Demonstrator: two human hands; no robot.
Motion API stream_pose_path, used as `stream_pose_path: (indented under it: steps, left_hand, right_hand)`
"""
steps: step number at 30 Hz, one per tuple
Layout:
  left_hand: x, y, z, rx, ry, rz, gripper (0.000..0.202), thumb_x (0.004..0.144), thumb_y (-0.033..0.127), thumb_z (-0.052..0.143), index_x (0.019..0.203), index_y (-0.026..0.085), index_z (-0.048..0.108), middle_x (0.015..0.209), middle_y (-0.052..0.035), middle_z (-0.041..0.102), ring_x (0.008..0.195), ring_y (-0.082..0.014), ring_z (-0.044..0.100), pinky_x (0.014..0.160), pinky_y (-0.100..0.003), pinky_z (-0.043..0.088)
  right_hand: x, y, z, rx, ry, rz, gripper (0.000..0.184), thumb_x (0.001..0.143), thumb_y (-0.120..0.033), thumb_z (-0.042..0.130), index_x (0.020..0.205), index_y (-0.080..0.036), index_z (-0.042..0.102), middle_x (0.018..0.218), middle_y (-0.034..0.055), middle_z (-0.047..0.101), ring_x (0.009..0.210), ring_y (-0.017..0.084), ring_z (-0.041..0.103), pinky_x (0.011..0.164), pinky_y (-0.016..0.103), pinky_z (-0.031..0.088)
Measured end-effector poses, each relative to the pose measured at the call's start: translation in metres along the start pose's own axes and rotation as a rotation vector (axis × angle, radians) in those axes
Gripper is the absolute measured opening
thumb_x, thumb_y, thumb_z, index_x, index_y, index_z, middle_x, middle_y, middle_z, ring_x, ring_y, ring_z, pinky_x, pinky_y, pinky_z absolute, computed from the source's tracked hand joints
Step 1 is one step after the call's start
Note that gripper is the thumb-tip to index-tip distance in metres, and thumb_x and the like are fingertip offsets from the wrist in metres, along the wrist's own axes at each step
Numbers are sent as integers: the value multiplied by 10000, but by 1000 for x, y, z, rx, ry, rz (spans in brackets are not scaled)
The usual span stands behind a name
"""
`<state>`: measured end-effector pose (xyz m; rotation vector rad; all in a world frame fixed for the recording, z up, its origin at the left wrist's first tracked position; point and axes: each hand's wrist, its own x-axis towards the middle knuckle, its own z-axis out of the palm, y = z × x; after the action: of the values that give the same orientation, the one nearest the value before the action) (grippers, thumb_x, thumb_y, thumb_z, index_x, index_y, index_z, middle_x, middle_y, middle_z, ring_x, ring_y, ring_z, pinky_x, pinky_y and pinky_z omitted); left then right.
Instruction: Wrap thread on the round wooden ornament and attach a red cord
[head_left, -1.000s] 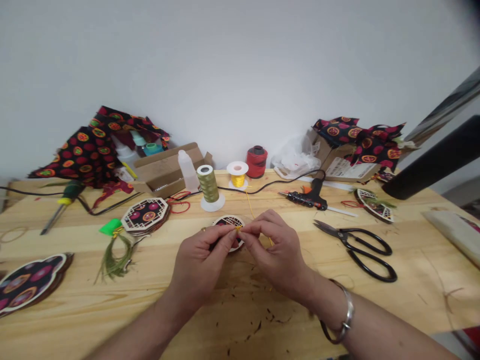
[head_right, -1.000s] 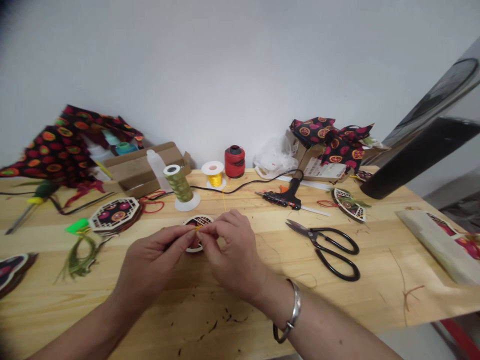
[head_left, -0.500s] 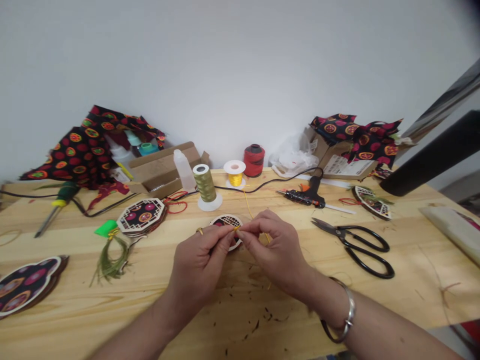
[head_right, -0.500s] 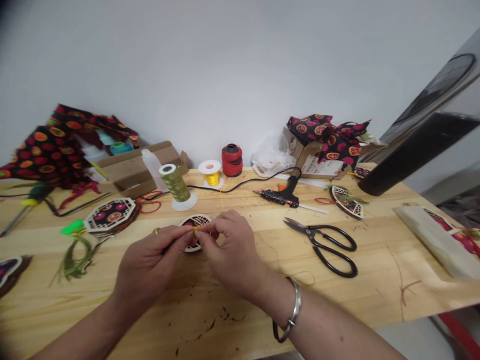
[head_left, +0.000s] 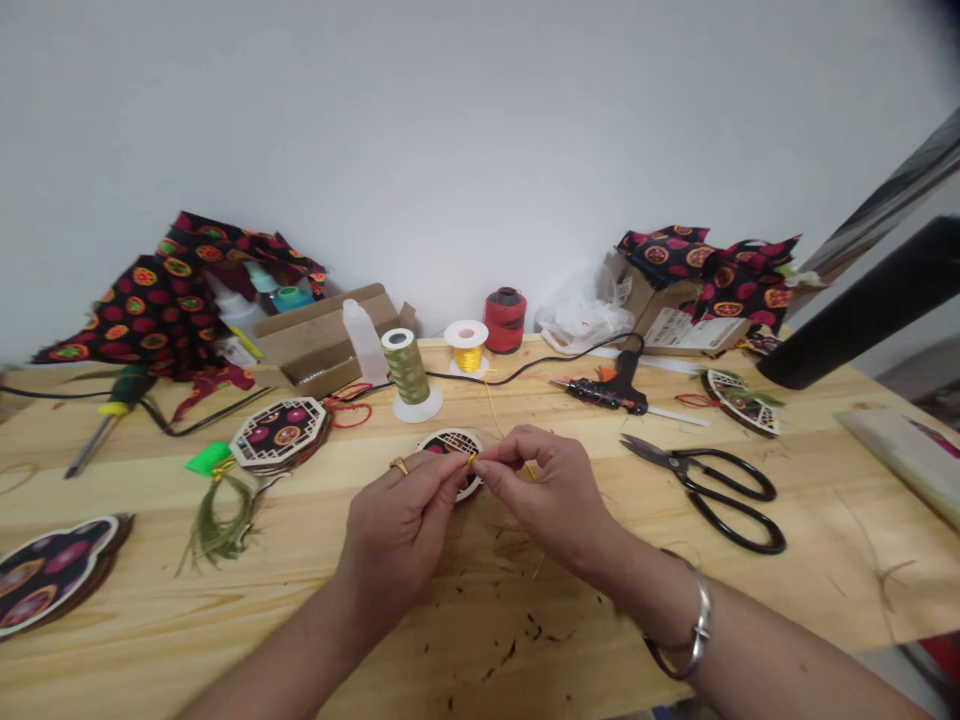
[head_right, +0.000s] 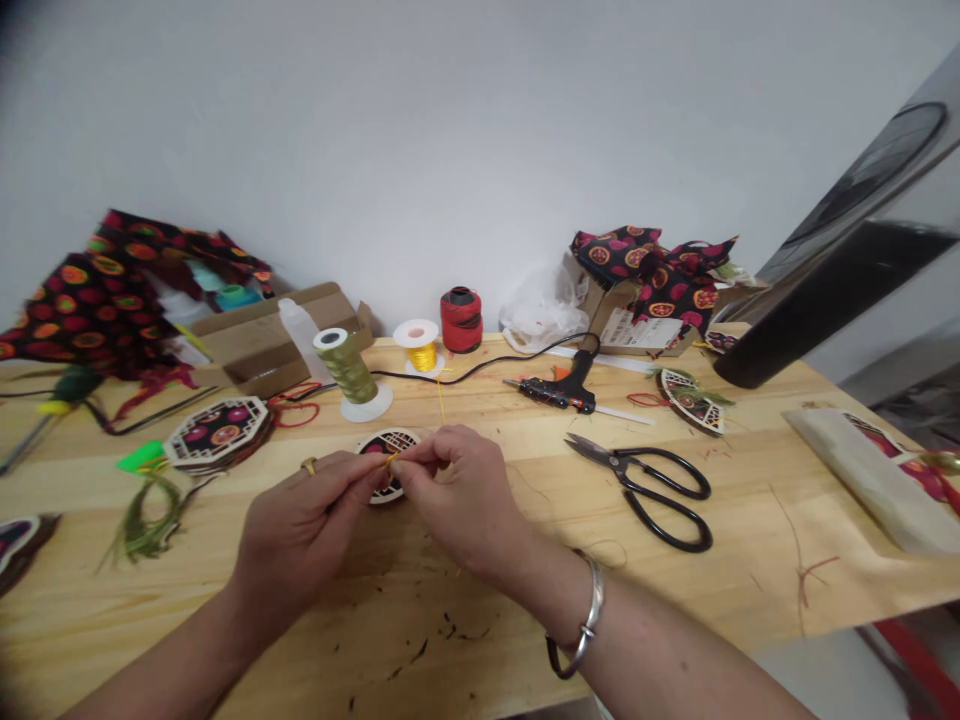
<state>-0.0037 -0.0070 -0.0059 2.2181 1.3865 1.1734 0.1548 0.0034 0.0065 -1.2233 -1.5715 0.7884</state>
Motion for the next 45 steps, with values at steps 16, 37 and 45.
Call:
stream_pose_path:
  steps: [16,37,45]
  left_hand:
    - [4,5,-4,-169,-67,-208,150,827,231,570,862,231,715,783,-2,731,703,-169,644,674,-257,475]
    - [11,6,-4,-880,-109,-771,175,719,337,712,740,164,738,586,20,595,409,-39,292,382,-195,170]
    - [11,7,-4,-999,-112,-838,161,712,300,722,688,141,715,564,33,553,410,-27,282,390,-194,126]
  right_hand:
    - [1,-3,-2,54,-20,42,42,689,-125,675,666,-157,661,623,4,660,581,113,588,573,226,499]
    - [0,7,-3,-166,103,-445,78,787,-125,640,740,-187,632,702,14,612,732,161,530,695,329,441]
    - [-3,10,-6,-404,76,-692,125,813,-93,607,880,-193,644,757,18,664,749,171,505,742,365,416]
